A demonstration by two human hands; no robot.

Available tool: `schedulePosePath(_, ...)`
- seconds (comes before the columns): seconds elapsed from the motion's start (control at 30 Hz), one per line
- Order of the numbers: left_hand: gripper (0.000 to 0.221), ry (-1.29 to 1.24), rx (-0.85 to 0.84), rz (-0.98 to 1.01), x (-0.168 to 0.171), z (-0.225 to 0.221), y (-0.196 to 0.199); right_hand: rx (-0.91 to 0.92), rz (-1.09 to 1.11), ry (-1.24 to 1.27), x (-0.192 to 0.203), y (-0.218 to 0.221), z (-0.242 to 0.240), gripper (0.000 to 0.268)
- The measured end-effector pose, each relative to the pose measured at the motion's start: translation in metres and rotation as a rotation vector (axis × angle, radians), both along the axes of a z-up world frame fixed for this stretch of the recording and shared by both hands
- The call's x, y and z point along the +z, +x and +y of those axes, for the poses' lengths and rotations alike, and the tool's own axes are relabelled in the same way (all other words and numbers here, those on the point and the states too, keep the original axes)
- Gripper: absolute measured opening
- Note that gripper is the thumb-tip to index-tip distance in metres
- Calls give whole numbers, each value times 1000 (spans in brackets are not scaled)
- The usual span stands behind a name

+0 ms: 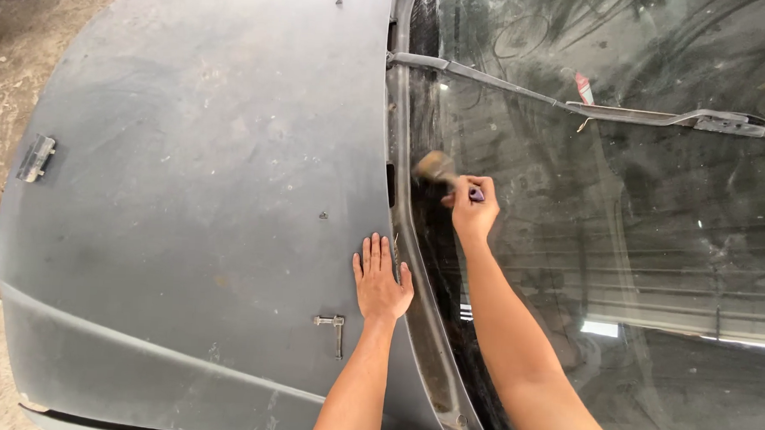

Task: The person uses a brush to scrub the rubber seal and the surface of a car's windshield. They start at the base of the windshield near the hood and move along the edges and across the glass, cleaning the area thoroughly.

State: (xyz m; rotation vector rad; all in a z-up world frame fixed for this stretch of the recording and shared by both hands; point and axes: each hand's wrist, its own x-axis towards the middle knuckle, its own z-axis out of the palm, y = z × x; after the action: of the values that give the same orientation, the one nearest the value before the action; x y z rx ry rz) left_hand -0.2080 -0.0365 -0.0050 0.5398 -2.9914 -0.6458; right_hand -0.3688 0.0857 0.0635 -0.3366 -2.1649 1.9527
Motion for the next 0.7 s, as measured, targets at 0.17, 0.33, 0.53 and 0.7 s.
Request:
schedulePosePath(0.17,59,-50,2,151,-23,1,2,207,-173,116,-25,-1,9,11)
schedulePosePath(0.33,56,-43,2,232,-29,-8,-4,246,-165,132,7,47,52,10)
schedulePosePath(0.53,53,-118,-53,425,-56,-6,18,984,-415,438,85,149,114,10)
schedulePosePath(0.7,54,-152,-15,328,-54,10,55,1394,-751,608,13,178,132,20)
